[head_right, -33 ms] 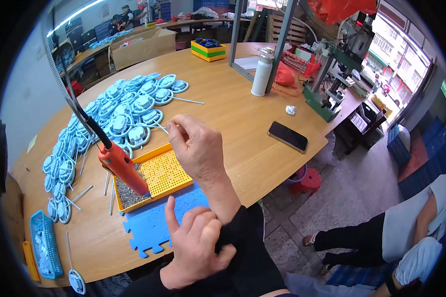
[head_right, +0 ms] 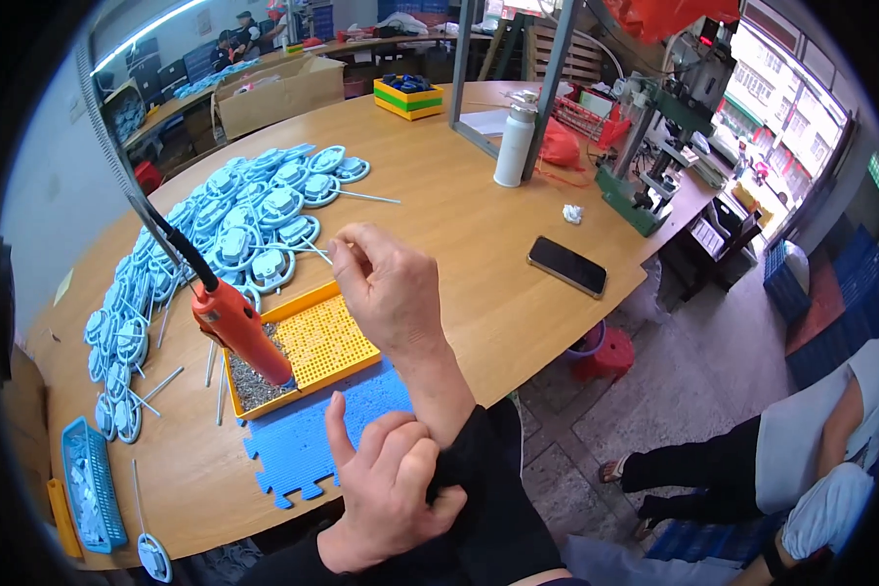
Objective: Assemble small plastic electronic components using a power screwdriver and screws.
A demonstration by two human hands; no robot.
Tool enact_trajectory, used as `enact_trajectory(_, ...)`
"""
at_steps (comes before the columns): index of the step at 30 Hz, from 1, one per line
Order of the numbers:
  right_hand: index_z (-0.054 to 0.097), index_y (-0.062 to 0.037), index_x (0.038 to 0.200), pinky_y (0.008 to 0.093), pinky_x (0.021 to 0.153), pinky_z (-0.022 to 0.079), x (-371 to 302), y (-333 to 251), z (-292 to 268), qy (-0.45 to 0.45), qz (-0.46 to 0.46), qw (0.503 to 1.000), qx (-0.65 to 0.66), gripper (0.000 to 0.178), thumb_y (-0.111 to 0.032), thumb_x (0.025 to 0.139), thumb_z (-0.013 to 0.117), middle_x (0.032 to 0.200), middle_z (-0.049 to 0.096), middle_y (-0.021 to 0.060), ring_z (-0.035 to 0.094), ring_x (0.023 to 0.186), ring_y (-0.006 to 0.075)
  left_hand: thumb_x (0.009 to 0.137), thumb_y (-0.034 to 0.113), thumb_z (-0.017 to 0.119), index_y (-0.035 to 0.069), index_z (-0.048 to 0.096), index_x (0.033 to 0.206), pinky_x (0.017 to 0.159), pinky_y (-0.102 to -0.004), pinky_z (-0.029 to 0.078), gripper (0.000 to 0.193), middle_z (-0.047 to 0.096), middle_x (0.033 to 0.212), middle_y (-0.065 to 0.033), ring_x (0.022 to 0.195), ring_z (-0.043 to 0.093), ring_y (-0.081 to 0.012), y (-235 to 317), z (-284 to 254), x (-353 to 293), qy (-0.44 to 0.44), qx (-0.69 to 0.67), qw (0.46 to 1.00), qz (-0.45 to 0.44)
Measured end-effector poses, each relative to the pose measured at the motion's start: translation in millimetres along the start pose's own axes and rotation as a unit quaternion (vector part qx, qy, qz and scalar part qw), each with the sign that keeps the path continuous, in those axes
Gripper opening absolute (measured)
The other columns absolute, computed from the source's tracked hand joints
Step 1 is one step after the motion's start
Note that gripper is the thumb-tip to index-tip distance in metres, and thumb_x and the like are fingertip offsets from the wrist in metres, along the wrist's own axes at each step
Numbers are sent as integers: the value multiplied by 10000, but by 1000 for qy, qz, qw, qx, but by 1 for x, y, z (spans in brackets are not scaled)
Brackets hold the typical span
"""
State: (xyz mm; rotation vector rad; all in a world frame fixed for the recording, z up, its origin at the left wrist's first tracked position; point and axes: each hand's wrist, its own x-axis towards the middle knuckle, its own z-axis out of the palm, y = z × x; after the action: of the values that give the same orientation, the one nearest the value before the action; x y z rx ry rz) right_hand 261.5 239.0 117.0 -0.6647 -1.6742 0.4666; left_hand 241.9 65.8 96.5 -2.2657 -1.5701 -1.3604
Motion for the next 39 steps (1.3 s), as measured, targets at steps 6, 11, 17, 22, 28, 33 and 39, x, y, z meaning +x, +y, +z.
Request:
enact_trajectory(6, 645, -43, 864, 353, 541, 490, 3, 4, -5, 28, 9, 1000, 8, 120, -160, 886, 635, 682, 635, 108, 634, 592, 251, 557, 160, 769, 79, 492, 806, 1071, -649, 210, 381, 578, 895, -66, 905, 610, -255, -13, 3, -22, -14, -33, 997, 64)
enact_trajectory(11, 647, -22, 867, 315, 565, 503, -5, 7, -7, -19, 5, 998, -65, 105, -126, 877, 633, 669, 635, 104, 647, 602, 210, 608, 138, 770, 81, 575, 937, 1052, -602, 262, 386, 575, 917, -49, 943, 591, -238, -19, -14, 0, -117, -87, 983, 108)
enact_trajectory(17, 639, -38, 846, 378, 554, 498, -24, 1, 11, -80, -17, 993, -84, 121, -158, 854, 650, 695, 641, 128, 646, 622, 279, 673, 101, 718, 112, 628, 1171, 904, -428, 402, 506, 578, 916, -38, 912, 566, -230, -50, -28, 27, -296, -177, 916, 206)
enact_trajectory(22, 645, -42, 857, 396, 556, 493, -41, 8, 23, -131, -42, 985, -104, 136, -177, 848, 654, 703, 641, 130, 643, 623, 293, 748, 150, 642, 161, 643, 1148, 715, -335, 439, 400, 538, 795, -20, 765, 558, -202, -55, -38, 42, -402, -55, 879, 250)
enact_trajectory(28, 661, -48, 863, 381, 558, 493, -38, 8, 34, -154, -3, 985, -77, 143, -191, 857, 658, 713, 650, 129, 644, 623, 282, 730, 163, 604, 101, 583, 888, 645, -315, 437, 171, 494, 719, -25, 729, 551, -189, -52, -34, 58, -314, 21, 871, 377)
enact_trajectory(33, 672, -56, 882, 326, 565, 498, -40, 9, 32, -136, 43, 989, -27, 121, -176, 873, 660, 685, 635, 126, 643, 596, 211, 751, 165, 586, 104, 491, 809, 641, -320, 446, 127, 507, 728, -32, 720, 561, -201, -62, -31, 64, -343, 0, 861, 375)
enact_trajectory(39, 653, -12, 961, 237, 592, 515, -21, 8, 15, -46, 172, 966, 185, 159, -162, 947, 603, 708, 644, 53, 610, 647, 75, 787, 160, 578, 103, 513, 822, 612, -362, 478, 93, 552, 683, -59, 674, 609, -231, -86, -43, 65, -368, 47, 879, 299)
